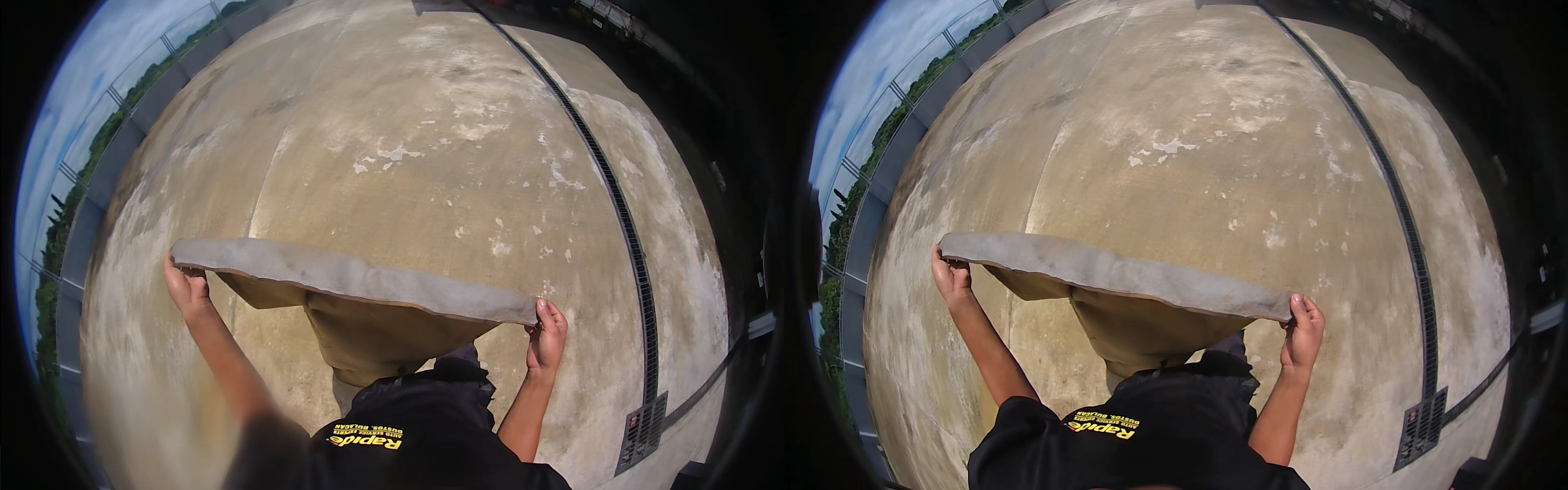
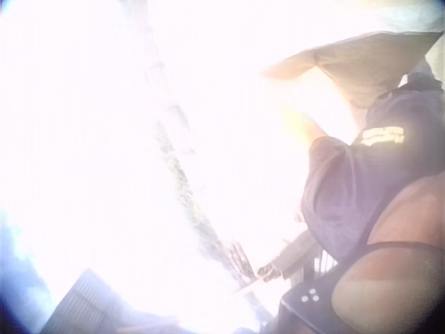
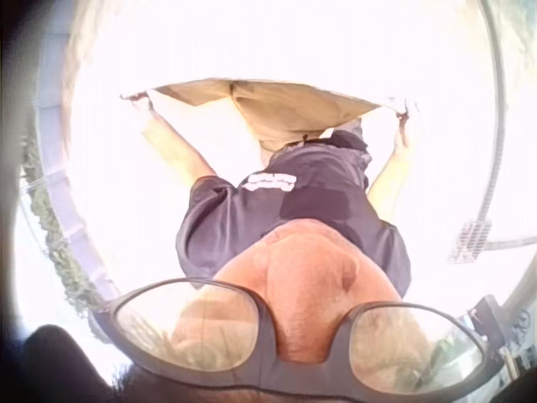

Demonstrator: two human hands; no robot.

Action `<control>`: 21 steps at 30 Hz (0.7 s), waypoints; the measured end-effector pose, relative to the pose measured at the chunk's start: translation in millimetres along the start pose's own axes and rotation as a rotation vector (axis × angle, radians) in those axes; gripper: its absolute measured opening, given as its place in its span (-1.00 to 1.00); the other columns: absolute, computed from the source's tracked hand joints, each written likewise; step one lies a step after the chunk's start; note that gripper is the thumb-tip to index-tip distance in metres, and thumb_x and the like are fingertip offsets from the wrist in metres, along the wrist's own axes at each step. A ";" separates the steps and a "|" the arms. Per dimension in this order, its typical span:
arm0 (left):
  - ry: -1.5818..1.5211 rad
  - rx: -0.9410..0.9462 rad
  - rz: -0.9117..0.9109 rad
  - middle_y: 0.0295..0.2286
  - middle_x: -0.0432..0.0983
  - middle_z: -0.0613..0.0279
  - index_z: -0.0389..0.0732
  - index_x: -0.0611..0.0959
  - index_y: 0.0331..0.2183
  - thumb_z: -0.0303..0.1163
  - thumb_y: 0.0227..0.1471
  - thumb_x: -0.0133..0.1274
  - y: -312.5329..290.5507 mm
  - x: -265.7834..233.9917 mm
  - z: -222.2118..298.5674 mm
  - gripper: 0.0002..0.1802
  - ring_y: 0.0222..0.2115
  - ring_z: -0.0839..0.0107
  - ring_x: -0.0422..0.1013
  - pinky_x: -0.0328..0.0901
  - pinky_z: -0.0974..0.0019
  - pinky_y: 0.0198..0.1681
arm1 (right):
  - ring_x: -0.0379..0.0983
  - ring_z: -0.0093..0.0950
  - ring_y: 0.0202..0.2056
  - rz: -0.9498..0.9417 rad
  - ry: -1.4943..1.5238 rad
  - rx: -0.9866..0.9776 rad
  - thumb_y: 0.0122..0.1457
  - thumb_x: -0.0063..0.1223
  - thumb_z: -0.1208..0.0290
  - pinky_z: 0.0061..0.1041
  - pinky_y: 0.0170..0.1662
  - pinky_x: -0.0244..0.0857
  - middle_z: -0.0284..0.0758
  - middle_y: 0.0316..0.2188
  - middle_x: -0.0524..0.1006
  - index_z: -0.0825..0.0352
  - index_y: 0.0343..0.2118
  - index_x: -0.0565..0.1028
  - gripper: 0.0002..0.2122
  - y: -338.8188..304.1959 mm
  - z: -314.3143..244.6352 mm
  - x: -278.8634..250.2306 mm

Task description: The person removes the car's headliner by pulling it down from the roof, detaching it from the interior, and carrying it outside. They then place it on the ground and proceed to a sink area to fill a bucket with water.

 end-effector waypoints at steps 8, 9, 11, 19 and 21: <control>-0.028 0.157 0.058 -0.16 0.62 0.10 -0.30 0.60 -0.06 -0.13 0.39 -0.08 49.7 191.5 -64.7 -0.59 -0.16 0.22 0.57 0.51 0.12 -0.04 | 0.39 -0.74 -0.42 -0.155 -0.108 0.046 0.34 0.18 0.29 -0.66 -0.37 0.15 -0.54 -0.42 0.59 0.28 -0.26 0.64 -0.84 268.1 -71.1 119.1; -0.029 0.143 0.073 -0.15 0.62 0.10 -0.30 0.60 -0.06 -0.13 0.39 -0.09 51.5 207.4 -79.5 -0.59 -0.16 0.22 0.57 0.51 0.13 -0.04 | 0.39 -0.74 -0.41 -0.168 -0.106 0.018 0.35 0.18 0.29 -0.68 -0.37 0.14 -0.55 -0.42 0.59 0.27 -0.25 0.64 -0.84 300.9 -81.8 130.7; -0.034 0.123 0.101 -0.14 0.62 0.10 -0.31 0.59 -0.05 -0.14 0.40 -0.11 59.3 237.0 -109.2 -0.59 -0.14 0.22 0.57 0.51 0.13 -0.03 | 0.38 -0.76 -0.41 -0.200 -0.104 -0.004 0.35 0.18 0.30 -0.69 -0.38 0.12 -0.56 -0.42 0.59 0.28 -0.24 0.64 -0.84 365.3 -102.4 149.7; -0.007 0.033 0.144 -0.08 0.58 0.11 -0.26 0.56 -0.02 -0.13 0.40 -0.08 125.6 379.2 -319.0 -0.61 -0.09 0.23 0.54 0.50 0.09 0.02 | 0.41 -0.73 -0.40 -0.233 -0.087 -0.044 0.35 0.18 0.30 -0.66 -0.31 0.20 -0.50 -0.39 0.61 0.34 -0.21 0.64 -0.82 660.9 -145.2 235.0; -0.040 -0.036 0.146 -0.09 0.58 0.13 -0.25 0.54 -0.02 -0.12 0.39 -0.06 151.0 428.5 -386.2 -0.61 -0.08 0.25 0.54 0.49 0.09 0.03 | 0.46 -0.69 -0.36 -0.204 -0.073 -0.055 0.35 0.18 0.30 -0.62 -0.26 0.24 -0.47 -0.36 0.62 0.35 -0.20 0.63 -0.80 736.4 -162.4 258.7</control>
Point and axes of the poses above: each hand's wrist, its own y-axis towards the middle knuckle, its own x-axis out of the palm, z = x × y, the point moved 5 cm from there along y, towards the middle knuckle
